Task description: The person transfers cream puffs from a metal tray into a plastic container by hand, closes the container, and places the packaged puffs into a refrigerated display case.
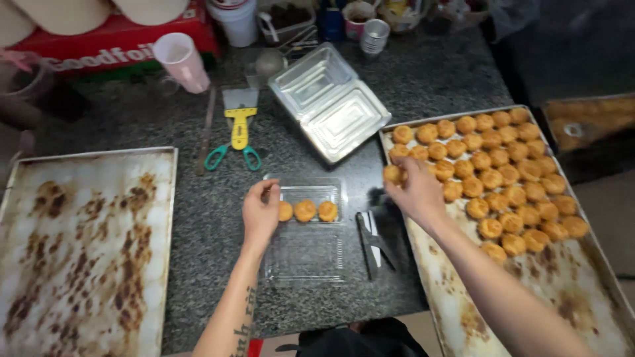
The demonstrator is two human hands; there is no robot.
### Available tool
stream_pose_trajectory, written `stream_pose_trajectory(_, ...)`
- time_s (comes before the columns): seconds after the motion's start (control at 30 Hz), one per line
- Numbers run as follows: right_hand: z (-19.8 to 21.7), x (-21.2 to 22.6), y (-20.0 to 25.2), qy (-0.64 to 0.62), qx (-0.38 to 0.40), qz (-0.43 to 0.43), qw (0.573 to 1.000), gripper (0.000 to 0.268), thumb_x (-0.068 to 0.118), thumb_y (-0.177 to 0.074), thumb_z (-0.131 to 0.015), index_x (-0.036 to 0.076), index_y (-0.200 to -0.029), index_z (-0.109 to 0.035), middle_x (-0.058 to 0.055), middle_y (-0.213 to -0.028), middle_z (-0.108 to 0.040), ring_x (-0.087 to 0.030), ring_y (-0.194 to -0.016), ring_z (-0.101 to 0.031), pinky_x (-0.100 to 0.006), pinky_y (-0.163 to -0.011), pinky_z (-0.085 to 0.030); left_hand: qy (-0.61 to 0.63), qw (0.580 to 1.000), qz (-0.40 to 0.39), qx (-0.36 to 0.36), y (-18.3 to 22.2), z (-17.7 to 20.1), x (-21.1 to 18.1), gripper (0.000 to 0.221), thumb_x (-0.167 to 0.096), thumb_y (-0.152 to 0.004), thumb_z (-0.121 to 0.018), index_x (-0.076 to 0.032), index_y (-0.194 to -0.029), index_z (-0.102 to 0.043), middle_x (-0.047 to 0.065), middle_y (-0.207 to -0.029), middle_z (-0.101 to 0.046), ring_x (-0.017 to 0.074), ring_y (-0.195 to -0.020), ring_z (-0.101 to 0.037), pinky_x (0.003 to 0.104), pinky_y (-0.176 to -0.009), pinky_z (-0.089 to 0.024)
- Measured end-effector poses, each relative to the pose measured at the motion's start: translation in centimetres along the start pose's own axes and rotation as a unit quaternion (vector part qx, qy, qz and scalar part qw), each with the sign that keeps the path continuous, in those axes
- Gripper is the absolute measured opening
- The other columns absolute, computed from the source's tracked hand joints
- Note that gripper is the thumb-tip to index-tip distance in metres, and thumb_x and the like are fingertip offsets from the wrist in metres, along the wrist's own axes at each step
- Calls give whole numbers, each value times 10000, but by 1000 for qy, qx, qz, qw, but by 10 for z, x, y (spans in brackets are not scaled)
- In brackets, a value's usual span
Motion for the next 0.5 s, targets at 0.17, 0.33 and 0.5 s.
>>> stream_pose_trajectory(0.17, -53, 83, -22, -194, 79, -35, 977, 527, 417, -790, -768, 88, -1188, -666, -135, -1014, -763, -283, -831, -766, -413, -751, -599, 21, 998, 62, 3, 0, 12, 56, 305, -178, -957, -678, -42, -1230, -682, 95, -1056, -752, 142, -877, -718, 293, -785, -574)
stream_pose_trajectory(0.33, -91, 156, -21, -164, 137, -45, 976, 550, 452, -792, -796, 74, -1172, -672, -140, -993, -767, -299, -840, -757, -429, -751, -587, 80, 988, 120, 51, 8, 24, 44, 439, -201, -955, -679, -50, -1356, -583, 75, -1090, -721, 129, -831, -707, 262, -717, -563)
stream_pose_trajectory(0.5, -108, 193, -13, -112, 127, -33, 985, 497, 426, -820, -779, 64, -1134, -647, -148, -1021, -747, -345, -920, -722, -469, -792, -554, 101, 980, 153, 77, 12, 36, 30, 460, -183, -953, -656, -47, -1382, -560, 66, -1105, -719, 119, -821, -707, 265, -690, -551)
Point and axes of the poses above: each hand's wrist, its own y-axis away from the middle knuckle, its own z-axis out of the back of the hand, x = y × z, the point moved 1 cm from there along -y, towards the middle knuckle
